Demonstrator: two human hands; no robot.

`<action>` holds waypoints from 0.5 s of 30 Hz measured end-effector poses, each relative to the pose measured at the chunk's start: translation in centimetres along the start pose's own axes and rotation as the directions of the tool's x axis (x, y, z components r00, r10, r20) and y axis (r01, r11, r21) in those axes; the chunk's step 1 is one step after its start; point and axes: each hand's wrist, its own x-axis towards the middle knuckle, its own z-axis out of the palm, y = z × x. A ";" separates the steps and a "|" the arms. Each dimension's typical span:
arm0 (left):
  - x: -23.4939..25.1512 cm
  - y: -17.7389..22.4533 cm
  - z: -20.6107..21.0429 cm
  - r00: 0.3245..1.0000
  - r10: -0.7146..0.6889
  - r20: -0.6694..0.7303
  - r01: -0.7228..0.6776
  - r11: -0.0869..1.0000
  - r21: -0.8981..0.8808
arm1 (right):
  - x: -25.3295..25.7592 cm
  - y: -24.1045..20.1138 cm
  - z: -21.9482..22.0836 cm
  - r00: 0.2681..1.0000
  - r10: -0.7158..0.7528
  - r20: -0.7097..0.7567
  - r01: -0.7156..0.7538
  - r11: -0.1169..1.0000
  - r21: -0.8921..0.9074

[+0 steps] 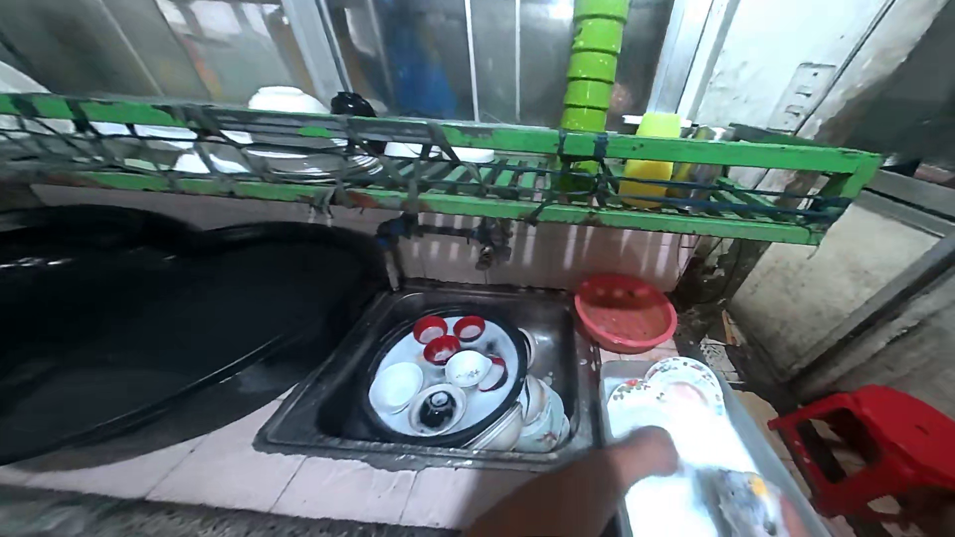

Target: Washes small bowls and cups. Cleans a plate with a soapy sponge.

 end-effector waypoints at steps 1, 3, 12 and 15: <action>0.3 -0.2 -0.3 1.000 0.028 0.014 -0.027 0.998 -0.052 | -0.3 -1.2 -0.3 0.999 0.042 0.002 -0.042 0.999 0.024; 0.4 0.3 -1.3 0.997 0.062 0.055 -0.060 0.997 -0.042 | -0.6 -2.4 -0.8 0.997 0.076 0.007 -0.076 0.997 0.023; -5.7 2.1 -3.5 0.983 -0.083 -0.161 -0.082 0.588 -0.804 | -0.9 -5.2 0.4 0.960 -0.037 -0.279 0.120 0.950 0.288; -7.5 3.7 0.0 0.979 -0.002 -0.203 -0.185 0.411 -0.893 | -0.5 -8.7 3.4 0.936 -0.116 -0.332 0.240 0.900 0.363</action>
